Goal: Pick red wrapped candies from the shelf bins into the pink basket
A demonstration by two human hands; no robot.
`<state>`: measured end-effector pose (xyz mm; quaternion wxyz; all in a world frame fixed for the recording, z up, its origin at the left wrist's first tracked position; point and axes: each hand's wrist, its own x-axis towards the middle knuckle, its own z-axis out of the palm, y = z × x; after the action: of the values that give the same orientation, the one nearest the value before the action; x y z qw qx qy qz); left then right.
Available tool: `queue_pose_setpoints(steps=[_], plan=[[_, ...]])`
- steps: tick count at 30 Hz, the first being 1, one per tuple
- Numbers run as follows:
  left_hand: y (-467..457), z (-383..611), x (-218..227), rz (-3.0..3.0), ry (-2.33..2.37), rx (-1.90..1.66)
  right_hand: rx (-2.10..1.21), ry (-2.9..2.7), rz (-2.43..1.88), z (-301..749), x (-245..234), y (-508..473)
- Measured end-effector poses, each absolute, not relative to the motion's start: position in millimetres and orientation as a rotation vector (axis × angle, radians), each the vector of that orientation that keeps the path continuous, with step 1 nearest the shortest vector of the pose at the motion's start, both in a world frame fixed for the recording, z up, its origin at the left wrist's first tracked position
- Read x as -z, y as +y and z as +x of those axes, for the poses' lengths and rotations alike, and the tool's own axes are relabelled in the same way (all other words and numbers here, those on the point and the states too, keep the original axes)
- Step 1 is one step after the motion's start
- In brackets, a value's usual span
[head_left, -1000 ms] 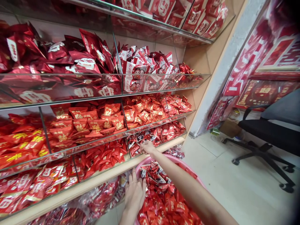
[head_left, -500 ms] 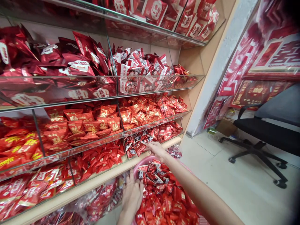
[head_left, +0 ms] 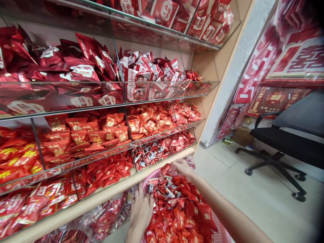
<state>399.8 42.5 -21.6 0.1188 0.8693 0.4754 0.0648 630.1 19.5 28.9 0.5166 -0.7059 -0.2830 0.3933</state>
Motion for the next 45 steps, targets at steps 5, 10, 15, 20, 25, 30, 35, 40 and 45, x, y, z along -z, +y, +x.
queue_pose_setpoints(steps=[5,10,15,20,25,30,35,40,45], plan=[[43.2,399.8,23.2,2.544,1.384,-0.183,-1.093,-0.541,-1.701,632.4,-9.7,18.0],[43.0,398.8,22.8,2.548,1.373,-0.168,-1.156,-0.511,-1.693,630.7,2.4,23.0],[43.9,398.4,25.3,2.540,1.375,-0.190,-1.188,-0.607,-1.682,623.0,2.0,25.8],[42.6,398.3,21.4,2.540,1.370,-0.164,-1.056,-0.837,-1.648,617.1,-9.0,27.0],[42.1,399.6,17.3,2.547,1.386,-0.125,-0.931,-1.039,-1.640,614.0,-14.7,27.0],[41.6,399.4,13.7,2.551,1.381,-0.109,-0.890,-1.235,-1.645,604.8,-8.2,19.7],[41.4,398.6,12.2,2.596,1.370,-0.135,-0.838,-1.384,-1.702,603.5,1.6,14.3],[41.9,398.5,15.0,2.582,1.357,-0.129,-0.579,-1.481,-1.891,612.3,-5.2,16.0],[40.2,398.6,9.8,2.562,1.363,-0.093,-0.285,-1.330,-2.029,623.3,-26.6,33.8]])
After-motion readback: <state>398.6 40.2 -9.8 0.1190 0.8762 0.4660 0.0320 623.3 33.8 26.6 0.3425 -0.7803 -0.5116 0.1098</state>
